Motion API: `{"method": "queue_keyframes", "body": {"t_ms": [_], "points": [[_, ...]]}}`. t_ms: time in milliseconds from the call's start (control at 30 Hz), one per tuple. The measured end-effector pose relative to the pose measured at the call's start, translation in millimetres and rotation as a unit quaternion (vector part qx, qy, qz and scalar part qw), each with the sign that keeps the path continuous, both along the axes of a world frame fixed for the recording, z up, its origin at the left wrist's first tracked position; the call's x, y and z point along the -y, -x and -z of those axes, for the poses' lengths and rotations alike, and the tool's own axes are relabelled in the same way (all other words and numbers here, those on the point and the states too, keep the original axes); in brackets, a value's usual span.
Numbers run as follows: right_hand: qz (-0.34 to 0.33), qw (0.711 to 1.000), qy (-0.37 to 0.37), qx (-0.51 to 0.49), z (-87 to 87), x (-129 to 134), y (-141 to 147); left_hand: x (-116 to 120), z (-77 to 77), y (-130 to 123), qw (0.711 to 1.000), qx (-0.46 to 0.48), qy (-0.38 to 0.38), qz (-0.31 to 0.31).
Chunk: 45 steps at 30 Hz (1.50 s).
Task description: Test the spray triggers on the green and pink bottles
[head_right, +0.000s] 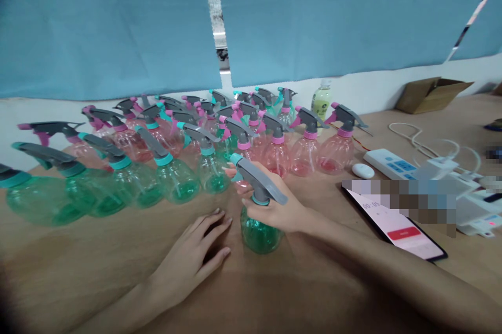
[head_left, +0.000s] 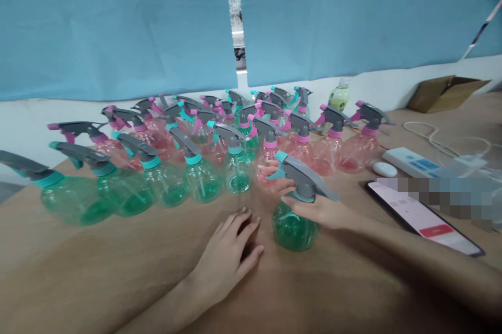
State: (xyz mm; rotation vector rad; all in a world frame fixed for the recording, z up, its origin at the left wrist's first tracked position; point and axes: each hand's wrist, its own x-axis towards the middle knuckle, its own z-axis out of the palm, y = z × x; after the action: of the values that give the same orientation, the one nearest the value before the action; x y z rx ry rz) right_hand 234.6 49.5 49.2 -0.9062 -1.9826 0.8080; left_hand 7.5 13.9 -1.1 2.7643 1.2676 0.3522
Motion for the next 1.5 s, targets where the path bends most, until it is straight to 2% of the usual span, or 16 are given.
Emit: {"method": "queue_keyframes", "body": {"t_ms": [300, 967, 1233, 1500], "points": [[-0.020, 1.000, 0.011, -0.019, 5.6, -5, -1, 2, -0.9, 1, 1.000, -0.007, 0.003, 0.001], [-0.022, 0.995, 0.072, -0.062, -3.9, 2, 2, 2, -0.3, 0, 1.000, -0.010, 0.001, -0.006], [0.017, 0.997, 0.041, -0.055, -6.3, 4, 2, 1, -0.3, 0, 1.000, 0.000, -0.001, -0.001], [-0.006, 0.998, 0.038, -0.045, -1.0, -1, 2, 2, -1.1, 0, 1.000, -0.005, -0.001, -0.003]]}}
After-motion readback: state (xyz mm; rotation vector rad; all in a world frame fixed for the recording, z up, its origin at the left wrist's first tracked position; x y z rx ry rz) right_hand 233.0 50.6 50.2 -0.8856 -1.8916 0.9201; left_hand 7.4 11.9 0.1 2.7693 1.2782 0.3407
